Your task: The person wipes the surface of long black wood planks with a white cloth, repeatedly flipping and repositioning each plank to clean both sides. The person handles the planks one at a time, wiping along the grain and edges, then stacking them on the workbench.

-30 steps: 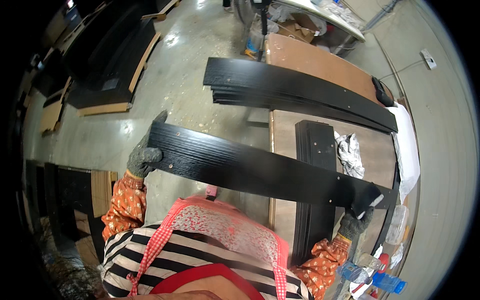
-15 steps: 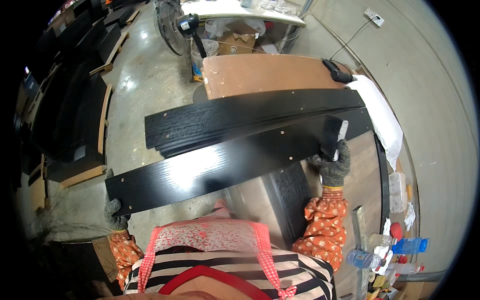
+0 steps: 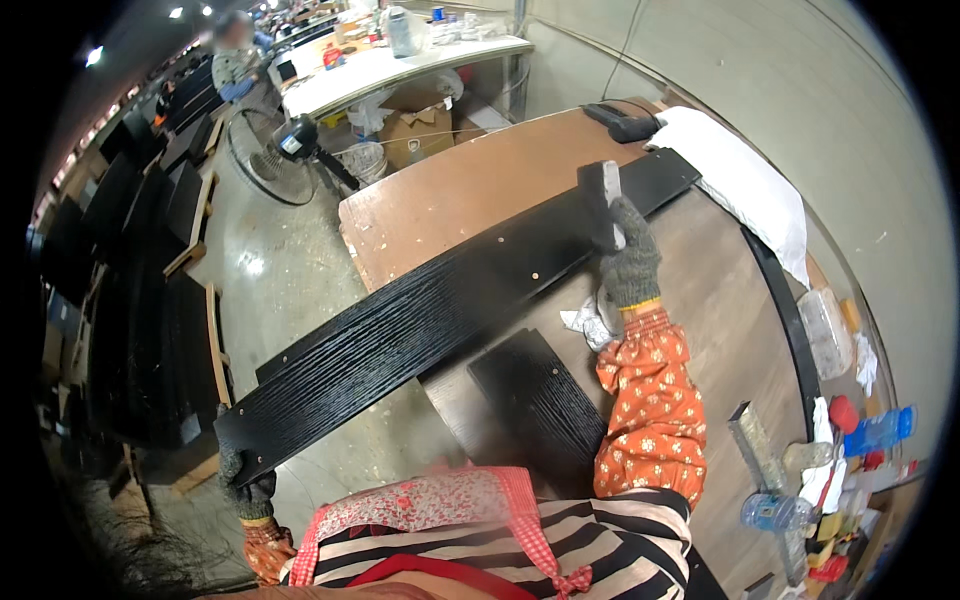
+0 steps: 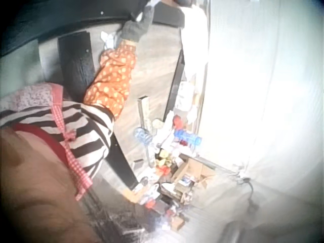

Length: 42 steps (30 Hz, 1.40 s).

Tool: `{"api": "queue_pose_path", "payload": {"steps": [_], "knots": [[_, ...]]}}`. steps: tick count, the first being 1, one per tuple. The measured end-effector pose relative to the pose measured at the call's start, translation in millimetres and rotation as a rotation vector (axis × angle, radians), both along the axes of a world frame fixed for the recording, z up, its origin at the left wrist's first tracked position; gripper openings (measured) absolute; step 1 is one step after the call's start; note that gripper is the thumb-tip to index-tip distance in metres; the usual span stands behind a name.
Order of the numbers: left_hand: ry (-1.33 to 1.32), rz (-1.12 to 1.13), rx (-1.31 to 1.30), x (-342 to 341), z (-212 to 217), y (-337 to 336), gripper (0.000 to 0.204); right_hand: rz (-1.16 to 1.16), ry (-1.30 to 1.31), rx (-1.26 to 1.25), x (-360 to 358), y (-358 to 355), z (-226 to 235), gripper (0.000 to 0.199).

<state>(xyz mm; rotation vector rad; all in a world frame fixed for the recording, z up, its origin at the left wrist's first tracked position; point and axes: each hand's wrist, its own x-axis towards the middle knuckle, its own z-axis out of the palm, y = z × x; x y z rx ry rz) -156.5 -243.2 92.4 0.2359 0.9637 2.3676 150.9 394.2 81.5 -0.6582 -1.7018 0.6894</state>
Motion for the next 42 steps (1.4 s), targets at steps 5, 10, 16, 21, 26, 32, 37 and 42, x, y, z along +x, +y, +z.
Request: {"api": "queue_pose_path", "payload": {"steps": [5,10,16,21,26,32,37,42], "knots": [[1.026,0.389,-0.562,-43,-3,-5,0.052,-0.115,-0.065,0.138,-4,-10,19,0.044],[1.246,0.283,-0.658,-71,66,27,0.071,0.148,-0.092,0.046,18,-47,46,0.056],[1.380,0.271,-0.673,-103,130,53,0.082,0.753,0.143,-0.681,11,-116,77,0.084],[1.440,0.263,-0.671,-121,148,40,0.078,0.662,-0.275,-0.466,-6,-106,84,0.071],[1.526,0.307,-0.628,-106,166,53,0.068,0.566,-0.304,-0.264,-26,-35,36,0.056],[1.669,0.267,-0.792,-103,183,35,0.063,1.213,-0.417,-0.205,-75,-146,67,0.045],[1.699,0.285,-0.810,-115,181,33,0.054,1.538,-0.249,0.105,-92,-193,83,0.039],[1.570,0.331,-0.827,-104,161,45,0.059,0.822,-0.504,-0.702,-58,-143,89,0.067]]}}
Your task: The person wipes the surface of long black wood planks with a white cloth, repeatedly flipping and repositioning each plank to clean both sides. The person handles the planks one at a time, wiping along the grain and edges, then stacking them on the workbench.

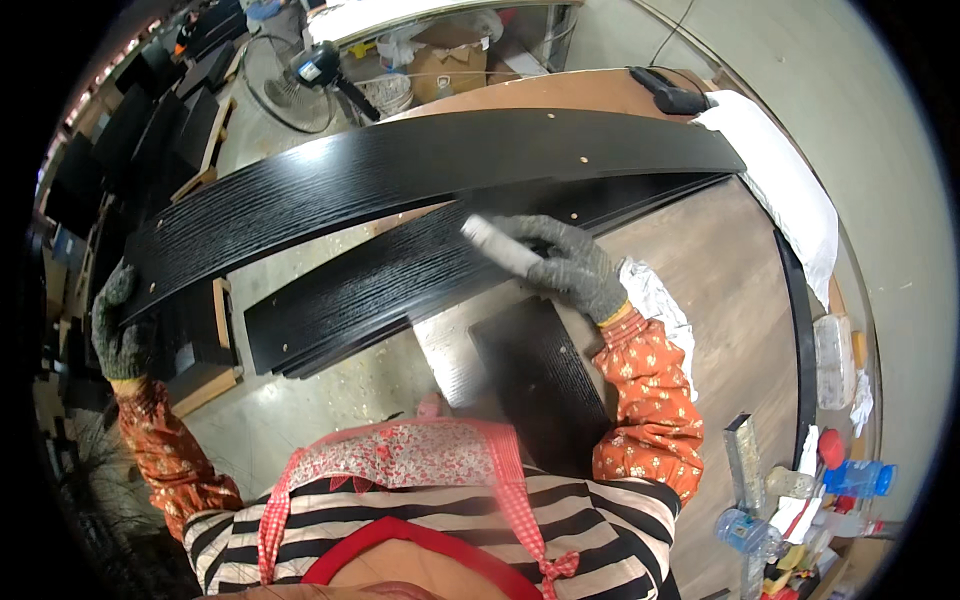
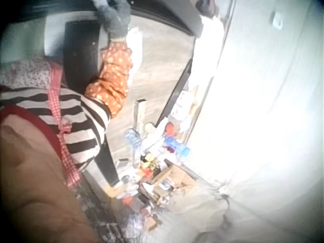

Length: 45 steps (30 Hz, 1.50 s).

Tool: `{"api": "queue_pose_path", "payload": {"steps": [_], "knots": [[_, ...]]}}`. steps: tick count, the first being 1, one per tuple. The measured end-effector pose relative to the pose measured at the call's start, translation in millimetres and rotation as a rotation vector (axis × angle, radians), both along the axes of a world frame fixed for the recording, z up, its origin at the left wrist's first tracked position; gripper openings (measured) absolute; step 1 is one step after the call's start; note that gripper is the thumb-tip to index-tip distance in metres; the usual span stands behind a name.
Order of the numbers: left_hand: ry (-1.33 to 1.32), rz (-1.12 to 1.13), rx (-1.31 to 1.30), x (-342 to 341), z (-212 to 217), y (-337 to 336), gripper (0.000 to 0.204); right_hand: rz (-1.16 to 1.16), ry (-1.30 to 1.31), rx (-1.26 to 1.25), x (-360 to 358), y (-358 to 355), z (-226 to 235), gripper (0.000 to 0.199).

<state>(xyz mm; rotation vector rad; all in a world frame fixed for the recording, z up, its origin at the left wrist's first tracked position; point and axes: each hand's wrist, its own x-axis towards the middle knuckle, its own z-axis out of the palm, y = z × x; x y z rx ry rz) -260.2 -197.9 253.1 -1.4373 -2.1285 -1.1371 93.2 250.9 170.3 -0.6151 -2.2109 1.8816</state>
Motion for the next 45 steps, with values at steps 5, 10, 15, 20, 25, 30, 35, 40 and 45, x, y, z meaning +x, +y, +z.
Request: {"api": "queue_pose_path", "payload": {"steps": [5,10,15,20,25,30,35,40,45], "knots": [[-0.224,-0.183,0.124,3,-24,4,0.052,0.491,0.122,-0.091,-22,-69,0,0.048],[-0.632,-0.224,0.208,37,-41,22,0.045,0.525,0.092,-0.161,-5,-77,3,0.066],[-1.487,-0.252,0.619,44,-61,36,0.060,0.319,0.187,0.116,15,-47,-6,0.069],[-1.534,-0.255,0.624,32,-80,39,0.061,0.453,0.037,0.752,-9,-36,2,0.050],[-1.500,-0.270,0.579,30,-98,41,0.064,0.558,0.068,0.581,-15,-52,-2,0.048],[-1.382,-0.176,0.596,27,-118,37,0.069,0.414,0.037,0.369,-1,-69,14,0.051],[-1.347,-0.106,0.565,31,-133,43,0.070,0.190,0.164,0.086,48,-35,-1,0.069],[-1.381,-0.049,0.536,27,-152,51,0.069,-0.329,-0.139,0.387,117,-47,13,0.061],[-1.436,-0.098,0.524,37,-154,62,0.068,-0.551,-0.760,0.906,192,-53,-10,0.053]]}}
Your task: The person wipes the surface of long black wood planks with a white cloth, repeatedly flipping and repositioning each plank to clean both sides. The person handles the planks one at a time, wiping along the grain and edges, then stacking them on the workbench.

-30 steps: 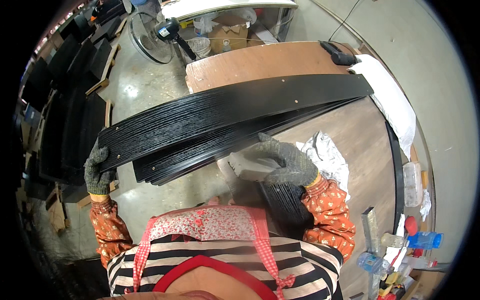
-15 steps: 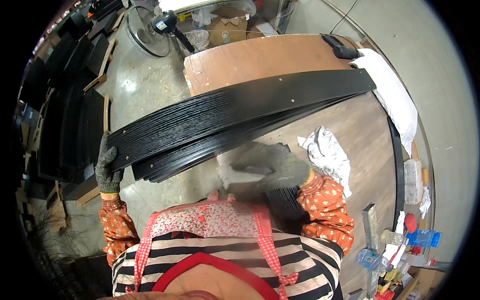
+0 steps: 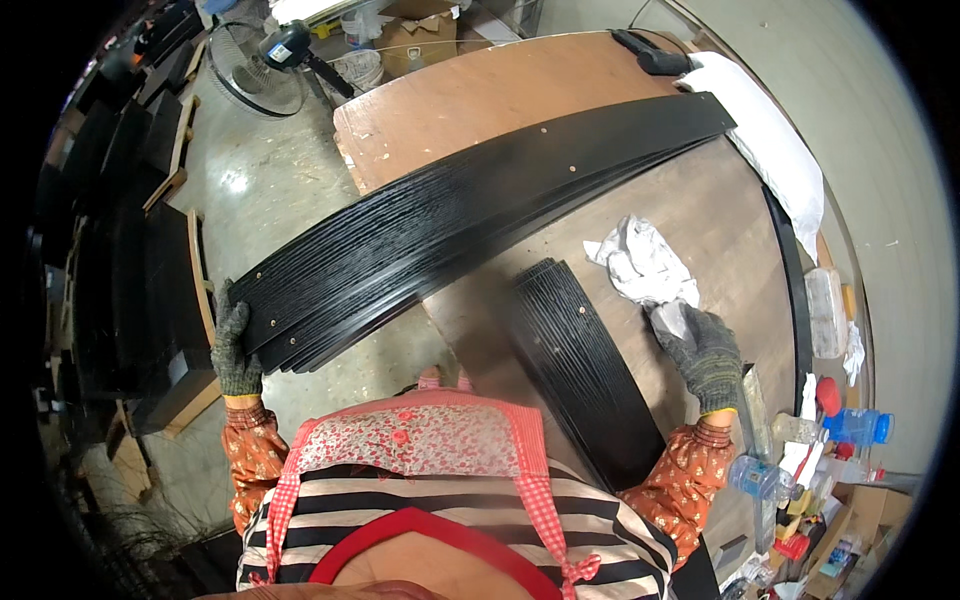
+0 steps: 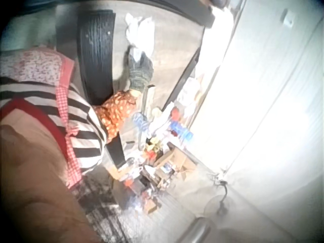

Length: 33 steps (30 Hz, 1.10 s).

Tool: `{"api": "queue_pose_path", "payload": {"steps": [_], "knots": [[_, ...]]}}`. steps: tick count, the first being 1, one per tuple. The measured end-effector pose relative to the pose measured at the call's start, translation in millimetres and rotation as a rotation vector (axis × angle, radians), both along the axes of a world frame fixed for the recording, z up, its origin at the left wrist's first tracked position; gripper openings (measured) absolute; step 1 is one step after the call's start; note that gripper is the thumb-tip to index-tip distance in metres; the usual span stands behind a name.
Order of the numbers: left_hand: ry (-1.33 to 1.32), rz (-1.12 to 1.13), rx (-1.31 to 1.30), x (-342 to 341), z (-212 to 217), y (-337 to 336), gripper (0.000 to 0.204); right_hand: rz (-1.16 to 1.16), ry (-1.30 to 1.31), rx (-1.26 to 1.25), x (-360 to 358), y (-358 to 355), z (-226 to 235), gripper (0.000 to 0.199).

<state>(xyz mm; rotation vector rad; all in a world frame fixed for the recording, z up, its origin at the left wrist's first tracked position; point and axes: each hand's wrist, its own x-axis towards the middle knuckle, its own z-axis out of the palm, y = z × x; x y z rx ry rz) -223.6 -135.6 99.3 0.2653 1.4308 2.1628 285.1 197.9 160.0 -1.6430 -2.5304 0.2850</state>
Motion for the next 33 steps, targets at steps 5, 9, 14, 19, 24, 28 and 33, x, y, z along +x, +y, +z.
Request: {"api": "queue_pose_path", "payload": {"steps": [5,9,14,19,24,28,33], "knots": [[-0.005,-0.032,-0.011,-1,3,0,0.067,0.489,0.107,0.478,-81,-22,14,0.038],[0.095,-0.011,-0.039,4,5,1,0.066,0.604,0.426,0.251,-180,-15,-7,0.022],[0.016,-0.006,0.010,1,7,4,0.065,0.376,0.185,0.136,-232,8,-12,0.030],[0.008,-0.001,0.009,1,4,2,0.067,0.376,-0.086,0.247,-240,16,2,0.031],[0.001,0.017,0.016,4,6,3,0.071,0.507,-0.167,0.186,-257,-4,13,0.036],[0.011,0.031,-0.004,7,10,6,0.072,0.505,-0.133,0.147,-253,20,12,0.035],[0.022,0.051,-0.033,4,9,6,0.074,0.460,-0.240,0.163,-261,15,16,0.033]]}}
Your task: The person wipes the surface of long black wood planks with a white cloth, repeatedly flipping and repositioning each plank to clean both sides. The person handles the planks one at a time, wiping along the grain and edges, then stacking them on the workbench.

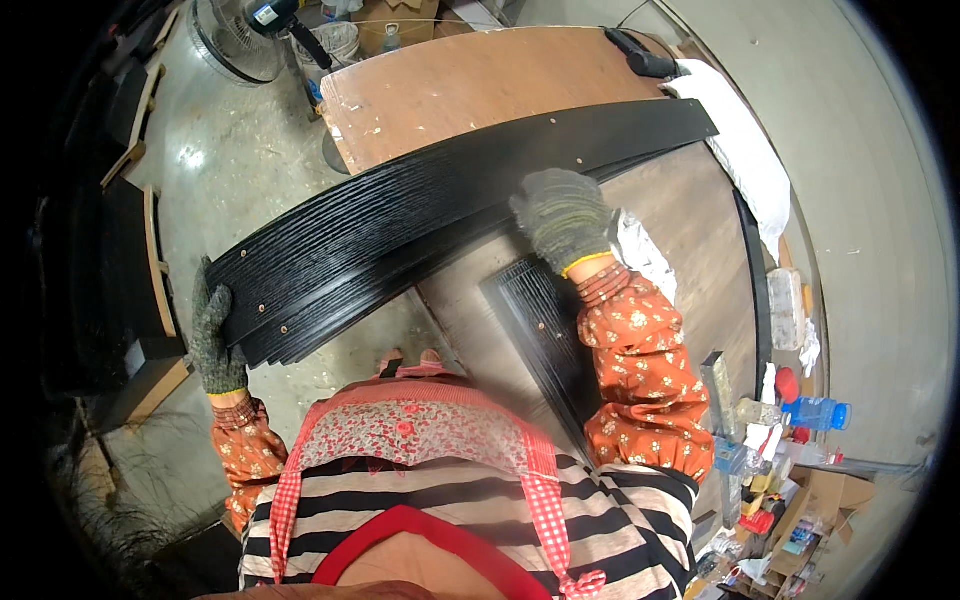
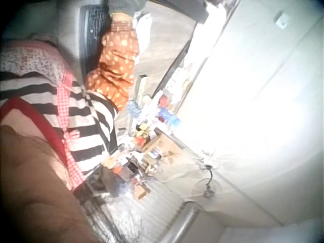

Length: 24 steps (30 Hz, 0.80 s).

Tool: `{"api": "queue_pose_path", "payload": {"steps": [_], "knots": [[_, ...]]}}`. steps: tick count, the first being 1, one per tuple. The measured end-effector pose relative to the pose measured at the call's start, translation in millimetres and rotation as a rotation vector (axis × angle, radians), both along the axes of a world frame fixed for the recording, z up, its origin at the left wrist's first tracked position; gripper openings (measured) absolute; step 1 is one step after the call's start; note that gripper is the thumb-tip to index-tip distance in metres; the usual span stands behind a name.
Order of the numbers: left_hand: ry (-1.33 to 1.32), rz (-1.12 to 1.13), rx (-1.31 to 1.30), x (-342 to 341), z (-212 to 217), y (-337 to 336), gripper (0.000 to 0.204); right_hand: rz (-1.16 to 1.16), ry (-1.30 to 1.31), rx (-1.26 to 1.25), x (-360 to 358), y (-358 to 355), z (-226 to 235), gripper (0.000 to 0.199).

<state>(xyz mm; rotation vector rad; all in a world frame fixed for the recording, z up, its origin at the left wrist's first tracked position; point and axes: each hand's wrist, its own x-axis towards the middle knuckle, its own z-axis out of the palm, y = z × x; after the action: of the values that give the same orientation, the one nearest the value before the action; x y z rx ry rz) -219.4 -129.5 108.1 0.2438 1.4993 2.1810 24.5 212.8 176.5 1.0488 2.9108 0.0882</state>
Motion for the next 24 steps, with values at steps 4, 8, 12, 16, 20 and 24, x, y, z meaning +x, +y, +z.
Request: {"api": "queue_pose_path", "payload": {"steps": [4,8,12,16,20,24], "knots": [[-0.030,-0.002,0.039,-5,-8,-4,0.073,-0.010,0.010,-0.016,5,13,0,0.033],[-0.029,0.007,0.072,-3,-9,-2,0.072,0.001,0.024,-0.045,0,-3,2,0.032],[-0.005,0.046,0.038,0,-4,-3,0.071,-0.082,-0.024,-0.162,-3,5,13,0.033],[0.018,0.061,0.020,1,-4,-3,0.072,-0.045,-0.035,-0.131,-6,-7,12,0.034],[0.043,0.060,0.016,-1,-6,-3,0.071,-0.070,-0.013,-0.147,-1,9,12,0.035],[-0.004,0.040,0.060,-1,-5,0,0.071,0.089,0.087,-0.226,-7,-26,10,0.038]]}}
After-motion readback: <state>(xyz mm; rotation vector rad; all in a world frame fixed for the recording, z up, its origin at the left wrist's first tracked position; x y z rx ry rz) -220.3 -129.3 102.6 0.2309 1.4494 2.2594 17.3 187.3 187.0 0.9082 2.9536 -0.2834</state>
